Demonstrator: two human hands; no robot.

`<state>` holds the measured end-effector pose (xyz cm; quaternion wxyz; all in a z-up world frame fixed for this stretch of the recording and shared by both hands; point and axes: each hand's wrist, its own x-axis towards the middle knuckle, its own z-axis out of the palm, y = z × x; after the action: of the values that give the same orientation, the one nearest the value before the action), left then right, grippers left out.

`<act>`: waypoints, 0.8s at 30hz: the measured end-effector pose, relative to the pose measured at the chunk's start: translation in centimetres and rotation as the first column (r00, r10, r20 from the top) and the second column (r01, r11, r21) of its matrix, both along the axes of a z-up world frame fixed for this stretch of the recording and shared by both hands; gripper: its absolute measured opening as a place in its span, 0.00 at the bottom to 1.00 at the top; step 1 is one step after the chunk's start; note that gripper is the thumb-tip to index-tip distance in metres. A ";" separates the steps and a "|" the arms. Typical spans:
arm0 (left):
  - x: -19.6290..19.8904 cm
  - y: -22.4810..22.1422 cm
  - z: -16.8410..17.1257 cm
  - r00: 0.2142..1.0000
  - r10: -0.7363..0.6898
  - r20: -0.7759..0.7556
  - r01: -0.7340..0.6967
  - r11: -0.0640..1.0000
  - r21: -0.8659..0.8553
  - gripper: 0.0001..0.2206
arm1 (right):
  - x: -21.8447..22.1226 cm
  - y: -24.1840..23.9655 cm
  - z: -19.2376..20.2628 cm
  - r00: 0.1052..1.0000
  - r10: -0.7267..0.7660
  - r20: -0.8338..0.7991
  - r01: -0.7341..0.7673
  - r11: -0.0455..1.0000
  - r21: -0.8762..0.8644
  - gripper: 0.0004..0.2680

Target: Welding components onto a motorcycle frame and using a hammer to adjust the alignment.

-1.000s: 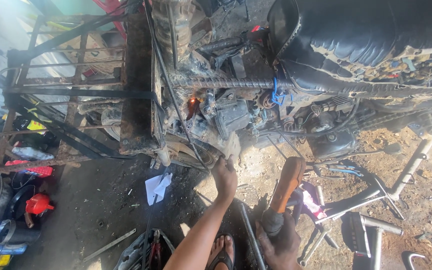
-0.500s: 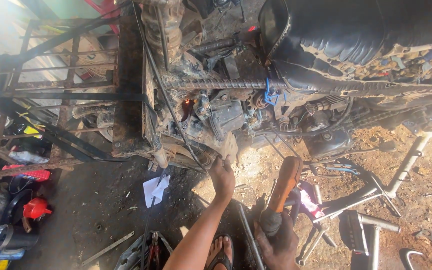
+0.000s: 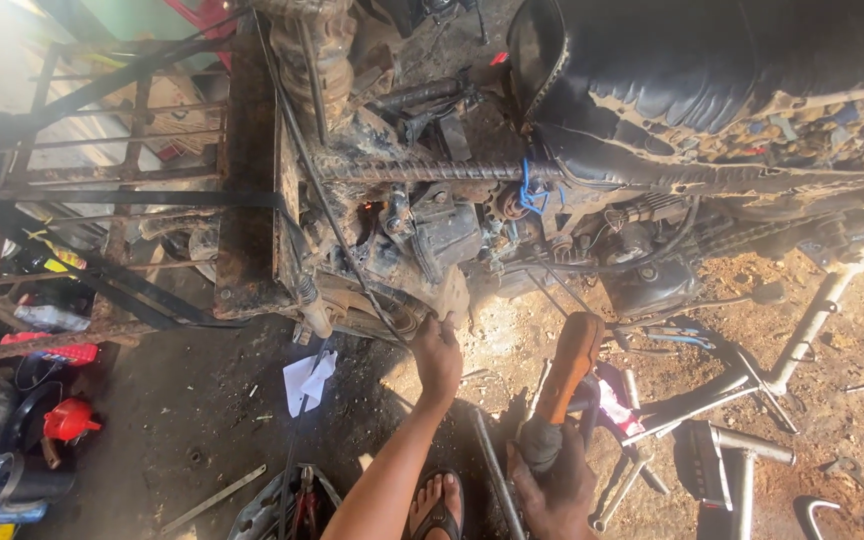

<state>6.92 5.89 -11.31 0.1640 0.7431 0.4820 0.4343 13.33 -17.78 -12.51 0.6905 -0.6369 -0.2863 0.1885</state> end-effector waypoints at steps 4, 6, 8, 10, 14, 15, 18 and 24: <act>-0.2 0.0 -0.2 1.000 0.017 -0.017 -0.017 1.000 0.003 0.11 | -0.1 0.1 0.0 0.997 0.076 -0.022 -0.076 0.997 0.003 0.27; -0.2 -0.2 0.2 0.999 0.017 -0.031 -0.017 1.000 -0.012 0.11 | -0.4 0.2 0.3 0.997 0.069 -0.020 -0.068 0.998 0.017 0.27; -0.4 -0.3 0.5 0.999 0.018 -0.044 -0.019 0.999 -0.025 0.11 | -0.7 0.3 0.3 0.998 0.063 -0.017 -0.062 0.998 0.033 0.27; -0.6 -0.3 0.4 0.994 0.039 -0.100 -0.047 0.996 -0.079 0.12 | -0.8 0.3 0.1 0.996 0.089 0.006 -0.089 0.996 0.028 0.28; -1.5 -0.2 -0.9 0.985 0.064 -0.161 -0.075 0.995 -0.061 0.13 | -1.4 0.3 -0.1 0.992 0.105 -0.069 -0.104 0.994 0.025 0.29; -1.8 -0.3 -1.4 0.989 0.040 -0.141 -0.044 0.999 -0.023 0.15 | -1.6 0.2 -0.3 0.993 0.099 -0.065 -0.101 0.994 -0.030 0.29; -2.7 -0.4 -2.8 0.994 -0.008 -0.108 0.011 1.000 0.028 0.17 | -2.0 0.2 -0.4 0.994 0.099 -0.047 -0.101 0.993 -0.059 0.30; -3.0 -3.5 0.3 0.997 -0.059 -0.047 0.053 0.993 -0.109 0.18 | -2.7 0.1 0.5 0.991 0.115 -0.073 -0.129 0.966 -0.226 0.31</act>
<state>3.94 2.35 -10.97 0.2040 0.7570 0.4875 0.3842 10.67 -17.73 -12.02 0.6072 -0.6881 -0.2807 0.2811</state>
